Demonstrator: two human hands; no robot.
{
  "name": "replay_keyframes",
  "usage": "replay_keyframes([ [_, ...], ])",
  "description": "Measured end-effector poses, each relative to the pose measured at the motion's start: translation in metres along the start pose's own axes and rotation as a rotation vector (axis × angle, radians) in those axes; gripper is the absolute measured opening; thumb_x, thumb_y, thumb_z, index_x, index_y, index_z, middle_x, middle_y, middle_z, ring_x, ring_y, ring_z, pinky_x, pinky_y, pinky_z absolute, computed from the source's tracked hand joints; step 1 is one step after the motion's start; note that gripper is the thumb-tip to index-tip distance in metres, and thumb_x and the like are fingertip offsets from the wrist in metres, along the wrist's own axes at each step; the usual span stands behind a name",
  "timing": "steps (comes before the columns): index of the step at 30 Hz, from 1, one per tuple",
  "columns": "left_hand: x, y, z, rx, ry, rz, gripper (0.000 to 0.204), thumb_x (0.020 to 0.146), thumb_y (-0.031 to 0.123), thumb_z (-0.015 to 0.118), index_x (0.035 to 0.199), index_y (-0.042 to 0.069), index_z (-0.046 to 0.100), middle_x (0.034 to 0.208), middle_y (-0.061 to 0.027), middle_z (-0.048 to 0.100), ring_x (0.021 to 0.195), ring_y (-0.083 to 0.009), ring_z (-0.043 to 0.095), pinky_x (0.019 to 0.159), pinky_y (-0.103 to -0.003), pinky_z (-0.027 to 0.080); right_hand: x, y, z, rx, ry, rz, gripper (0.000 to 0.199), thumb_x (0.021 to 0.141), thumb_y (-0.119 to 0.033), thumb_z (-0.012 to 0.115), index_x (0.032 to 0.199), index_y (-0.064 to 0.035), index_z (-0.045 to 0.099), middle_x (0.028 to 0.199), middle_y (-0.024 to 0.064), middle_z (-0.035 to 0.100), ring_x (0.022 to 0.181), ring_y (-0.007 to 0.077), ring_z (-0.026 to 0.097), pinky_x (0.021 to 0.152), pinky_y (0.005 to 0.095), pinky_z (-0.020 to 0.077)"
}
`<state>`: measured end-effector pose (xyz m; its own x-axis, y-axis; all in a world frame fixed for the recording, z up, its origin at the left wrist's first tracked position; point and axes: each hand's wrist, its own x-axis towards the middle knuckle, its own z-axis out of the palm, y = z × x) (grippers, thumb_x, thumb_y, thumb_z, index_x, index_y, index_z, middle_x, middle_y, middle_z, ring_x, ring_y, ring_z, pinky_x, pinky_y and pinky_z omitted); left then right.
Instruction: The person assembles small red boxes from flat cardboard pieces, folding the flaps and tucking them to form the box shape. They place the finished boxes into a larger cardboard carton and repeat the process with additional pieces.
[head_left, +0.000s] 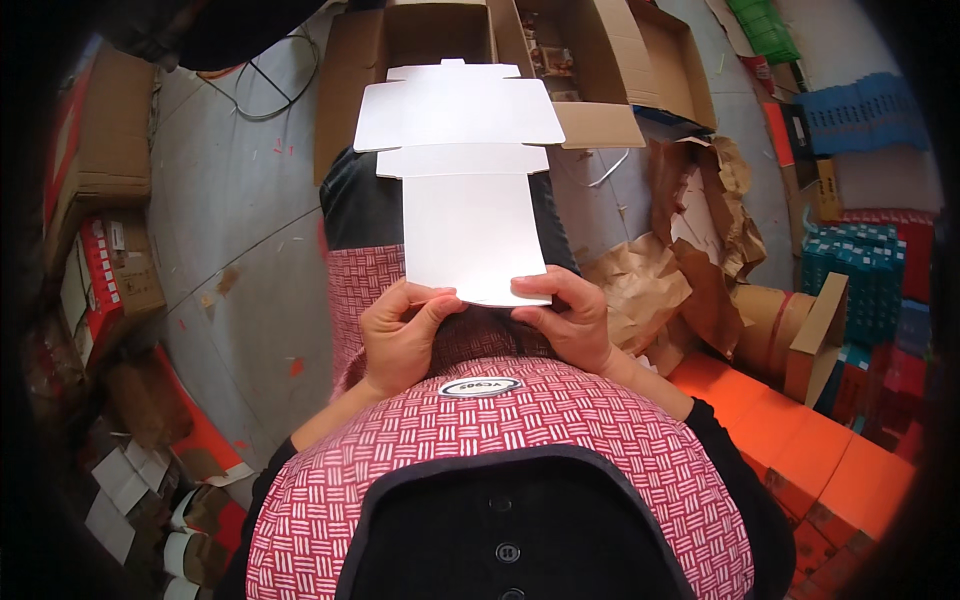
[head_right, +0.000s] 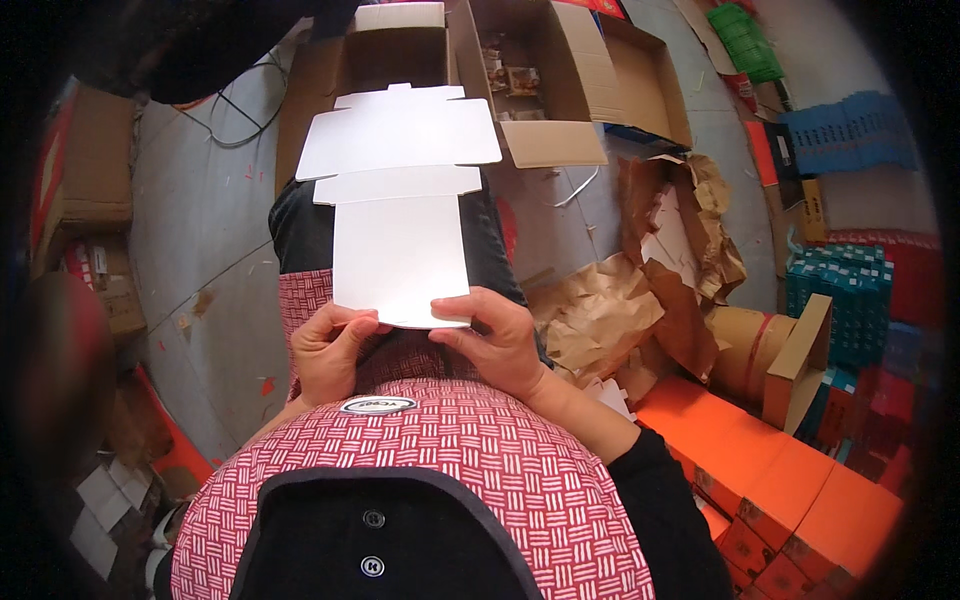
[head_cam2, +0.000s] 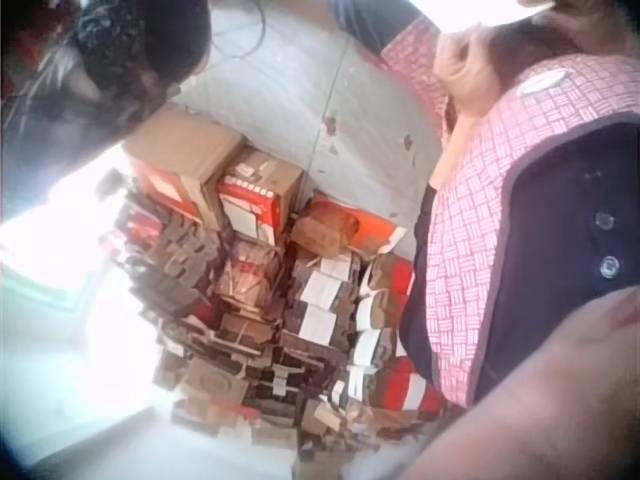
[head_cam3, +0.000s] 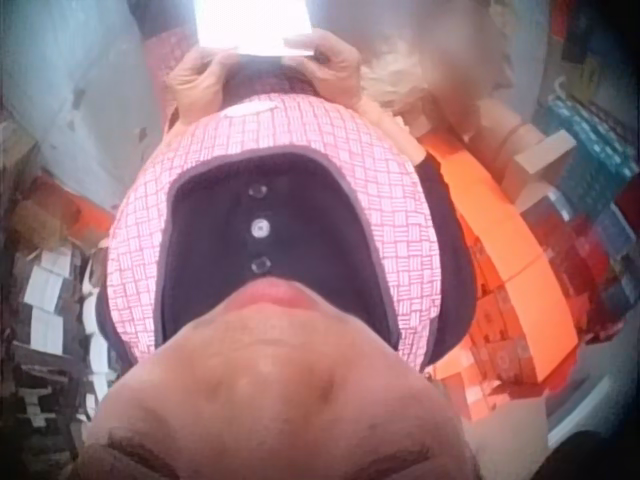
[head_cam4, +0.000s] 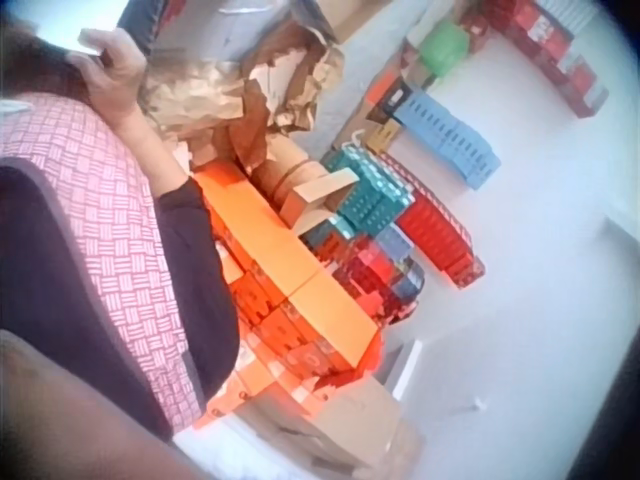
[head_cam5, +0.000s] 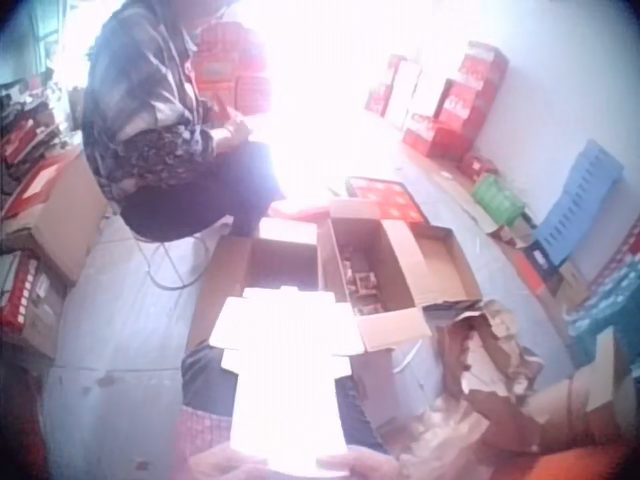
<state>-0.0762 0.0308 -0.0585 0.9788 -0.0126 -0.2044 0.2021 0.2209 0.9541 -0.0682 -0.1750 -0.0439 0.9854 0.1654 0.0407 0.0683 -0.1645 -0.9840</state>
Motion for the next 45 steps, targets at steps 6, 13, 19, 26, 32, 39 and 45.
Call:
replay_keyframes([
  [6,0.001,-0.004,0.007,-0.135,0.018,-0.193,0.008,0.087,0.005,0.063,0.084,-0.002,0.059,0.082,-0.0112,0.067,0.073,-0.0138,0.066,0.068,-0.023,0.054,-0.001,0.004,0.014,0.420,0.103,0.390,0.008,0.087,-0.003,0.063,0.093,0.0018,0.062,0.081,0.0095,0.065,0.072,0.0139,0.065,0.066,0.0228,0.0536],
  [13,0.007,-0.001,0.012,-0.247,0.005,-0.248,0.011,0.090,0.004,0.058,0.099,-0.001,0.053,0.081,-0.0138,0.065,0.067,-0.0180,0.068,0.060,-0.024,0.058,0.004,-0.001,0.014,0.567,0.089,0.499,0.031,0.092,-0.004,0.054,0.122,-0.0006,0.048,0.080,0.0125,0.065,0.068,0.0171,0.066,0.058,0.0240,0.0539],
  [19,0.007,0.004,-0.001,-0.206,-0.188,-0.321,0.028,0.092,0.006,0.055,0.118,0.000,0.047,0.082,-0.0141,0.064,0.071,-0.0208,0.068,0.061,-0.028,0.058,0.000,-0.002,0.006,0.651,-0.078,0.630,0.036,0.096,-0.006,0.043,0.132,-0.0017,0.045,0.074,0.0106,0.064,0.059,0.0143,0.063,0.055,0.0230,0.0517],
  [26,0.046,0.033,-0.058,0.983,-0.041,0.948,0.054,0.078,0.025,0.073,0.123,0.005,0.051,0.114,-0.0141,0.057,0.109,-0.0283,0.053,0.091,-0.042,0.044,0.002,-0.041,-0.023,0.828,-0.175,0.639,0.034,0.097,-0.008,0.039,0.128,0.0026,0.049,0.073,0.0117,0.065,0.056,0.0137,0.062,0.052,0.0218,0.0511],
  [32,0.070,0.036,-0.037,1.019,-0.138,1.060,0.020,0.070,0.006,0.066,0.089,0.001,0.066,0.089,-0.0112,0.065,0.085,-0.0266,0.063,0.079,-0.037,0.050,0.008,-0.070,-0.040,0.757,-0.306,0.504,0.050,0.097,-0.009,0.038,0.145,-0.0045,0.020,0.084,0.0189,0.066,0.072,0.0235,0.068,0.061,0.0278,0.0567],
  [39,0.047,0.032,-0.037,0.828,-0.163,0.948,0.022,0.068,0.003,0.067,0.089,-0.001,0.066,0.085,-0.0136,0.065,0.080,-0.0283,0.065,0.072,-0.035,0.053,0.041,-0.007,-0.019,0.120,-0.293,0.118,0.053,0.082,0.005,0.060,0.131,-0.0119,0.051,0.106,0.0077,0.062,0.096,0.0122,0.058,0.083,0.0229,0.0464],
  [45,-0.007,0.024,-0.043,0.977,0.199,0.680,0.033,0.074,0.004,0.072,0.106,0.005,0.067,0.084,-0.0055,0.056,0.075,-0.0197,0.054,0.067,-0.029,0.047,0.032,0.009,-0.007,0.154,-0.301,0.117,0.024,0.083,0.000,0.064,0.105,-0.0072,0.069,0.106,0.0095,0.061,0.098,0.0185,0.058,0.085,0.0274,0.0470],
])
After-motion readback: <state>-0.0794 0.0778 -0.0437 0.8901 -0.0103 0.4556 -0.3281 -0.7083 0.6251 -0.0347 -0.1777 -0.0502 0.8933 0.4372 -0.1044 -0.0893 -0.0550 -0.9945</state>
